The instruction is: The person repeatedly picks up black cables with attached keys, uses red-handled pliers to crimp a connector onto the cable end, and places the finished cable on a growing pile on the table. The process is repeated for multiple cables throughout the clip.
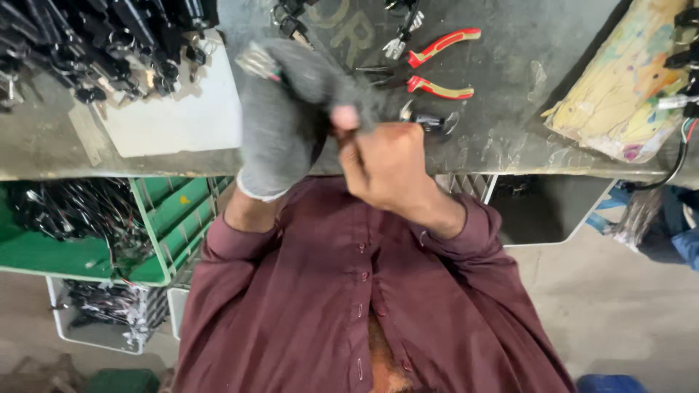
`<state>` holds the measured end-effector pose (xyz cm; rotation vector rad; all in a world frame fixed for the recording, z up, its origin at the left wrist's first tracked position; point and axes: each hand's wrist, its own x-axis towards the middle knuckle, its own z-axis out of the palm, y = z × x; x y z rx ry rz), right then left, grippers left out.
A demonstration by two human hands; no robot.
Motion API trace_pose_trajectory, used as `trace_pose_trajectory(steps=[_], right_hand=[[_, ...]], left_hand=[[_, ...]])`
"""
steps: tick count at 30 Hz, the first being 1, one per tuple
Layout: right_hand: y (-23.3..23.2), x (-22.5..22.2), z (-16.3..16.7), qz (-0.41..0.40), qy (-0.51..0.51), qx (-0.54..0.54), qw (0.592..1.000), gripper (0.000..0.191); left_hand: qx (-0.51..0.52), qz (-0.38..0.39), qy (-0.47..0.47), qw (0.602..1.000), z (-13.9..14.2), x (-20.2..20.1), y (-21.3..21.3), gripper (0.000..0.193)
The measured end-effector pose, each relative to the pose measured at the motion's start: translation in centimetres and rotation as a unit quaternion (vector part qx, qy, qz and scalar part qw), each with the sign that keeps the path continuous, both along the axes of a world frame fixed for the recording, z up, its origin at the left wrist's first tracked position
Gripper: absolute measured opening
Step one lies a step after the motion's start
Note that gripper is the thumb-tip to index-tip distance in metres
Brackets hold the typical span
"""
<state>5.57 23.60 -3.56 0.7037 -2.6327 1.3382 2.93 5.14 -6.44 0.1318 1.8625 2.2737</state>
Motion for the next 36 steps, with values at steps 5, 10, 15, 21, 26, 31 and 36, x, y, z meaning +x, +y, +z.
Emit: trace_pose_trajectory(steps=[5, 10, 15, 21, 26, 31, 36], right_hand=[[1.2, -0.9, 0.5, 0.022, 0.018, -0.038, 0.999, 0.009], [3.6, -2.2, 7.3, -0.043, -0.002, -0.013, 0.999, 0.040], [2.9, -3.7, 10.6, 0.112, -0.154, -0.381, 0.905, 0.047], [8.7, -2.4, 6.0, 0.105, -0.147, -0.583, 0.792, 0.052], [10.5, 0.5, 2.0, 0.006, 0.003, -0.557, 0.830, 0.051], [9.6, -2.9, 2.2, -0.181, 0.143, -0.533, 0.814, 0.040], [7.1, -6.8, -2.1, -0.078, -0.156, -0.674, 0.718, 0.032]], left_hand=[[0.089, -0.041, 0.048, 0.994, 2.7, 0.6, 1.7, 0.035], [0.016, 0.022, 0.207, 0.978, 7.1, -0.5, 1.6, 0.026], [-0.056, -0.128, 0.311, 0.940, 7.4, 2.4, 5.6, 0.023], [-0.078, -0.224, 0.227, 0.945, 5.9, 2.9, 6.1, 0.021], [-0.301, -0.082, 0.424, 0.850, 7.5, -0.2, 4.0, 0.025], [-0.336, -0.122, 0.321, 0.877, 6.4, -1.6, 0.7, 0.023], [-0.091, -0.077, -0.038, 0.992, 4.4, -1.3, -0.8, 0.023]])
